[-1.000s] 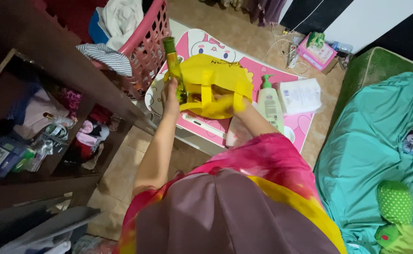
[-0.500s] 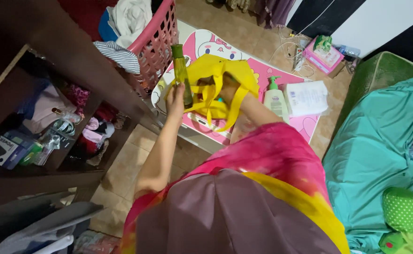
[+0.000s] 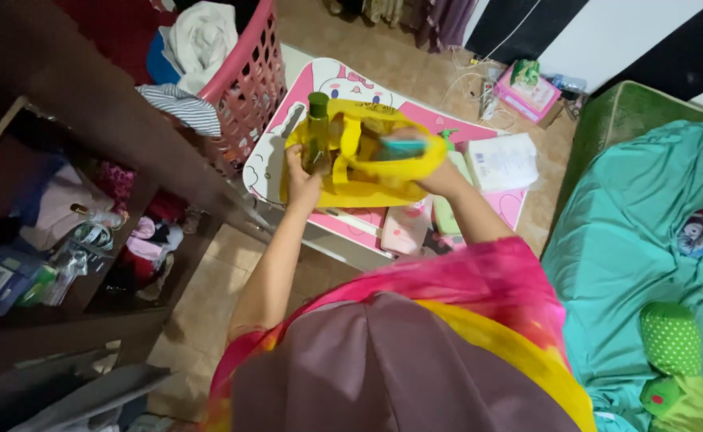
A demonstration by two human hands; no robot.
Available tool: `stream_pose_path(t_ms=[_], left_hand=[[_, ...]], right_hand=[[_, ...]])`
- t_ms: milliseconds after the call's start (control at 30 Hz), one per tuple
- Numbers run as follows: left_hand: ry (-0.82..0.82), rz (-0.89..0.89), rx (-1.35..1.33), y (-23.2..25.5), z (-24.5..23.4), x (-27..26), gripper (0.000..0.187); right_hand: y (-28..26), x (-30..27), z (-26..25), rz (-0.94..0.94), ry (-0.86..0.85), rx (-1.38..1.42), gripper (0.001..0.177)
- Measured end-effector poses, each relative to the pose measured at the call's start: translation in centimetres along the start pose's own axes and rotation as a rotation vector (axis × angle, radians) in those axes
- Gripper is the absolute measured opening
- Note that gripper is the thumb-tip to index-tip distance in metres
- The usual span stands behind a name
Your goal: Organizing and packing various toiletry bottles and tubes into a yellow bag on the floor.
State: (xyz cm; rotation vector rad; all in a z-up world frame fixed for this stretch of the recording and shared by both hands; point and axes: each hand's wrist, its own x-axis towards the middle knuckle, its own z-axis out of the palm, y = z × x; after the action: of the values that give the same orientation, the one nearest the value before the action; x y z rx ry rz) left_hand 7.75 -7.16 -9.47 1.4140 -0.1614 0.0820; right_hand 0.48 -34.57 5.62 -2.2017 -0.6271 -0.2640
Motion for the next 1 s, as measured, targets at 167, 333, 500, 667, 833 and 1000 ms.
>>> stream_pose_path(t_ms=[167,333,500,667,833,1000], left_hand=[[-0.148,0.072,0.124,1.7,0.4,-0.4,0.060],[-0.342,0.085,0.547,0.9,0.6,-0.1,0.055],[-0.208,-0.047,0.764,3.2,1.2,1.0,0.042],[-0.129,0.012,1.029,4.4,0.5,2.0,0.064],[-0.203,-0.026,1.099,0.2,-0.3,3.3,0.057],[-0.144,0.184,0.884,0.6,0.0,3.3,0.059]], right_hand=[[-7.1,0.5,-3.2,0.045,0.257,0.403,0.049],[-5.8,-0.2,-4.2,0.418,0.160,0.149,0.034],[-9.9,1.2,-6.4,0.310,-0.095,-0.107,0.046],[-10.1,1.3,-7.3,0.388,-0.121,-0.079,0.045],[-10.3,1.6,-6.8,0.439,-0.102,-0.032,0.042],[-10.3,2.2,-6.0,0.391,-0.117,-0.006,0.041]])
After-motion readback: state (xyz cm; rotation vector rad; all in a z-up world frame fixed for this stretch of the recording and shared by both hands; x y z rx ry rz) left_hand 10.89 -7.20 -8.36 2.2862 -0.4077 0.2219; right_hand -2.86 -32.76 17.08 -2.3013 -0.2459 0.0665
